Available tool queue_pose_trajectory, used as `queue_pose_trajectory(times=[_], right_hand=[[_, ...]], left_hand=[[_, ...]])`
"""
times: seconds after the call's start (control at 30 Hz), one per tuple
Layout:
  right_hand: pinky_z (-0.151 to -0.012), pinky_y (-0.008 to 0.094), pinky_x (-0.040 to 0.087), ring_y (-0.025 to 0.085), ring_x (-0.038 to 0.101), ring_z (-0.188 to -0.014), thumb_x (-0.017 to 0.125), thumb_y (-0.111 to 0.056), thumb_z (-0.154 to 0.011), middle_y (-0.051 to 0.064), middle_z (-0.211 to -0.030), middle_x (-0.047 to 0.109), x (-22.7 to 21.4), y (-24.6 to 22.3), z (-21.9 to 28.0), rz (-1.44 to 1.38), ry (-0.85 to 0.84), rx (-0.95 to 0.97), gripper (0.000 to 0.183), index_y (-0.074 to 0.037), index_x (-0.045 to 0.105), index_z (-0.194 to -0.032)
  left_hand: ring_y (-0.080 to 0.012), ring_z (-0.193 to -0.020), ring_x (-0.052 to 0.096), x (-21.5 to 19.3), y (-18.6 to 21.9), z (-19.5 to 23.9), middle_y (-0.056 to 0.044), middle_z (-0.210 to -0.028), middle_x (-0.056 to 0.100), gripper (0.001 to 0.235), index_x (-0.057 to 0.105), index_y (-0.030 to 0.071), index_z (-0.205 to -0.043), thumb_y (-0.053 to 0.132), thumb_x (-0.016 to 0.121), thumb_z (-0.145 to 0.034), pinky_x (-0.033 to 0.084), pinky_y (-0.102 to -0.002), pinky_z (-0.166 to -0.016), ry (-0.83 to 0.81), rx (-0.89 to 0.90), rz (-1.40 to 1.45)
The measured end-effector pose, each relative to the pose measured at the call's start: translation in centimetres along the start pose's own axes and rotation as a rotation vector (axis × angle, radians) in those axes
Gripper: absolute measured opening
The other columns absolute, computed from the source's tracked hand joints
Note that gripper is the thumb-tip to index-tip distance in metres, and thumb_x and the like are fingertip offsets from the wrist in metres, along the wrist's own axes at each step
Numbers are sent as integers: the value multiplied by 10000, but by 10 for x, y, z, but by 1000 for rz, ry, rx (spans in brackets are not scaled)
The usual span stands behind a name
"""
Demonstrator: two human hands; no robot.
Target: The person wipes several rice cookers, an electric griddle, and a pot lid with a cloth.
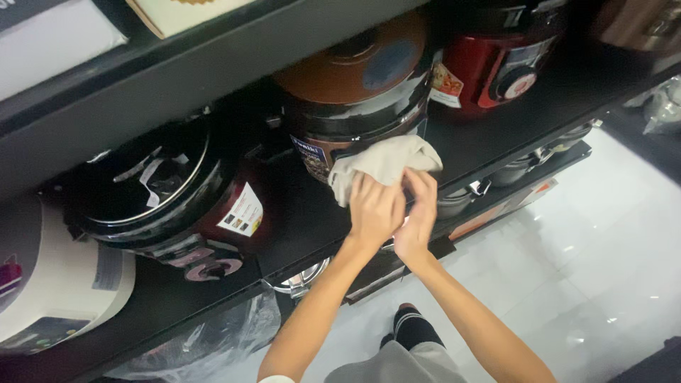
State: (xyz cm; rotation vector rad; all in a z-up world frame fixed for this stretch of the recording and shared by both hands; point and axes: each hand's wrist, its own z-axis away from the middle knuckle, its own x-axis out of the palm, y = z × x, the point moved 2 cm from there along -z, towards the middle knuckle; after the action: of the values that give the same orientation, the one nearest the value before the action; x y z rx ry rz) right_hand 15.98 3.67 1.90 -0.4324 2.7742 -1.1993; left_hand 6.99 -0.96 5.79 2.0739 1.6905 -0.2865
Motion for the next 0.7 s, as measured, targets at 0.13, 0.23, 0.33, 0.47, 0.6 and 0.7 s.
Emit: queue_pose_trajectory(times=[0.13,0.23,0.33,0.47,0.6,0.7], right_hand=[[-1183,465,328,386,436,-1349,528,-173,-1026,211,-1461,454,23,-6,-14,294,-18,-13,452,8,525,-1440],[-1188,470,320,430,419,-1361,670,-128,-953,238,-1470,399,39,-7,-31,289,92,-85,499,-1,511,-1408],[-1187,474,376,470,438,-1406,754,-101,-921,275,-1517,383,44,-7,-38,284,119,-172,562,-17,509,-1421],[-1204,526,396,520,425,-1451,696,-70,-952,343,-1543,399,46,7,-33,312,104,-197,563,43,459,-1450],[-1174,502,396,487,505,-1393,655,-169,-993,324,-1495,480,45,8,-12,131,143,-3,585,74,427,-1474],[-1176,507,360,475,459,-1392,652,-247,-991,317,-1496,444,36,1,-9,305,194,25,592,59,458,-1460]], left_hand=[[-358,-874,689,-35,-5,-15,-180,-961,710,338,712,-21,-1231,-16,590,-916,561,-447,-867,27,-134,146],[-356,-978,715,-61,-4,-32,-181,-1070,721,196,660,-17,-1147,-15,552,-983,572,-410,-884,183,-100,259],[-348,-959,713,-67,-6,-42,-166,-1038,725,154,674,-12,-1093,-25,574,-977,569,-402,-866,180,-126,194],[-359,-955,699,-64,-5,-39,-164,-1029,711,152,674,-15,-1080,-22,598,-948,565,-411,-852,173,-137,159],[-379,-955,674,-57,1,-39,-167,-1022,694,167,676,-11,-1071,44,634,-919,548,-448,-861,145,-118,70],[-365,-906,683,-55,9,-45,-153,-1016,725,228,719,6,-1063,113,691,-863,522,-453,-817,12,-98,108]])
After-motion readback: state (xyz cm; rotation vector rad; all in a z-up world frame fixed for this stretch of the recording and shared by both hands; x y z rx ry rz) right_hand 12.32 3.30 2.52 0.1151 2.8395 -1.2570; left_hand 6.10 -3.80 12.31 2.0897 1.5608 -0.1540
